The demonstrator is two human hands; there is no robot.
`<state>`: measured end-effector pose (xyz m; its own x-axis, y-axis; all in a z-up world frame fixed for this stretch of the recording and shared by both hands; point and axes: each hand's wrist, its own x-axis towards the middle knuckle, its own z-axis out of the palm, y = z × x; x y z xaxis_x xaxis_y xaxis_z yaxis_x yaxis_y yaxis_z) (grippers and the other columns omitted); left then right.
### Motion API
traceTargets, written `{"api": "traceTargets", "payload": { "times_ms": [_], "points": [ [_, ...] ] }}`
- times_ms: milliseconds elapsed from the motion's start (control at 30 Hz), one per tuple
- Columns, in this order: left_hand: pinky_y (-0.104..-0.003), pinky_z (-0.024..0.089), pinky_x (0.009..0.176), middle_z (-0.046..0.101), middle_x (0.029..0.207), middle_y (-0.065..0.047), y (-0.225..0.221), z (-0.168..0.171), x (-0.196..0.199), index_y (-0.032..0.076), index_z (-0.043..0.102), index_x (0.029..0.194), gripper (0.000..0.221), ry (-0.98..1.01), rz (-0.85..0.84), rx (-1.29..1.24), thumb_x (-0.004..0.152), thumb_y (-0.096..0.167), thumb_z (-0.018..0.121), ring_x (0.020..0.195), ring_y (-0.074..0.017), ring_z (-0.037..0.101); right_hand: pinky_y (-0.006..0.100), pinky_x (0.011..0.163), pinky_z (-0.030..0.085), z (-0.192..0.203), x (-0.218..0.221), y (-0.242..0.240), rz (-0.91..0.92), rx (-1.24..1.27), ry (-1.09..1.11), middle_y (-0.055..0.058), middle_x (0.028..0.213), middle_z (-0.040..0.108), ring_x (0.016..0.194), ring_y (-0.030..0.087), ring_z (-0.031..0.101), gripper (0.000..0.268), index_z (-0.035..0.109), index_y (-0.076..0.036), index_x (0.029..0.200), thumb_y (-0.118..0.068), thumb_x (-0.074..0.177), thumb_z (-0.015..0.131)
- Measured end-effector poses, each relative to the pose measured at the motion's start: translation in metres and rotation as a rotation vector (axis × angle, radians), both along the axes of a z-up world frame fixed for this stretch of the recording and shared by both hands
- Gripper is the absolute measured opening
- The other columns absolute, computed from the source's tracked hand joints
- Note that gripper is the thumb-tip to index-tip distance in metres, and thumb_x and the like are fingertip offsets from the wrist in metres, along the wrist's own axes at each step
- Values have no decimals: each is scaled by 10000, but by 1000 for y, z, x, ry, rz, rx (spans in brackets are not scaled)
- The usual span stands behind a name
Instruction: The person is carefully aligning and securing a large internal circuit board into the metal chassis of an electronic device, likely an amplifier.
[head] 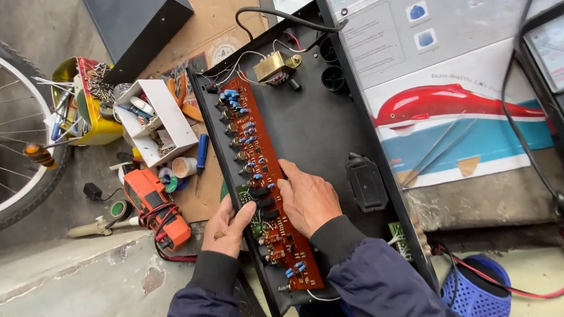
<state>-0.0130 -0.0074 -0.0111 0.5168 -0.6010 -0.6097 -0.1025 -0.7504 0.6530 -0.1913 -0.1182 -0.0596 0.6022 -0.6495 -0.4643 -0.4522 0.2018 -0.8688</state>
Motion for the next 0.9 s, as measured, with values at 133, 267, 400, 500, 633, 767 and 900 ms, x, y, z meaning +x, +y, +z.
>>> {"api": "traceTargets", "payload": {
  "times_ms": [133, 267, 400, 500, 633, 767, 900],
  "points": [
    [-498, 583, 1146, 693, 1494, -258, -7, 11, -5, 54, 455, 1711, 808, 8, 26, 4, 1029, 313, 803, 1346, -291, 678, 640, 1067, 569, 8, 2, -11, 15, 32, -13, 284, 1345, 766, 1272, 508, 716, 565, 546, -63, 1619, -301, 1105, 544],
    [-433, 588, 1135, 733, 1448, -195, -9, 13, -7, 55, 471, 1706, 781, 17, 56, 27, 1029, 271, 796, 1280, -197, 671, 611, 1051, 588, 5, 3, -14, -9, 66, 2, 272, 1284, 798, 1245, 481, 744, 534, 626, -84, 1565, -297, 1076, 604],
    [-418, 585, 1138, 731, 1454, -181, -10, 14, -5, 34, 446, 1712, 792, 20, 60, 18, 1030, 239, 793, 1257, -168, 662, 616, 1050, 585, 8, 3, -14, -41, 84, -4, 295, 1262, 798, 1236, 490, 747, 528, 635, -74, 1560, -275, 1072, 602],
    [-367, 630, 1066, 759, 1371, -140, -7, 11, -2, 26, 489, 1689, 772, 17, 88, -2, 1010, 194, 818, 1165, -135, 670, 624, 1072, 567, 10, 3, -14, -53, 97, -18, 297, 1259, 800, 1251, 506, 731, 526, 641, -73, 1560, -274, 1075, 597],
    [-350, 640, 1035, 771, 1353, -126, -8, 9, 1, 53, 538, 1666, 723, 13, 91, -13, 1009, 169, 816, 1157, -129, 679, 611, 1059, 575, -6, 4, -8, -87, 127, -52, 269, 1234, 816, 1243, 487, 739, 504, 669, -99, 1536, -268, 1062, 630],
    [-338, 666, 995, 780, 1305, -107, -6, 11, 6, 59, 561, 1647, 718, 1, 76, -4, 993, 165, 837, 1128, -128, 697, 598, 1065, 583, -9, 5, -8, -135, 198, -100, 231, 1191, 839, 1241, 477, 741, 486, 703, -115, 1505, -265, 1044, 666],
    [-322, 651, 1007, 771, 1295, -95, -9, 12, 7, 48, 556, 1649, 743, 6, 72, -7, 978, 151, 857, 1132, -118, 692, 610, 1055, 589, -12, 4, -11, -155, 231, -132, 215, 1149, 853, 1226, 483, 749, 479, 716, -97, 1493, -230, 1033, 686]
  ]
}}
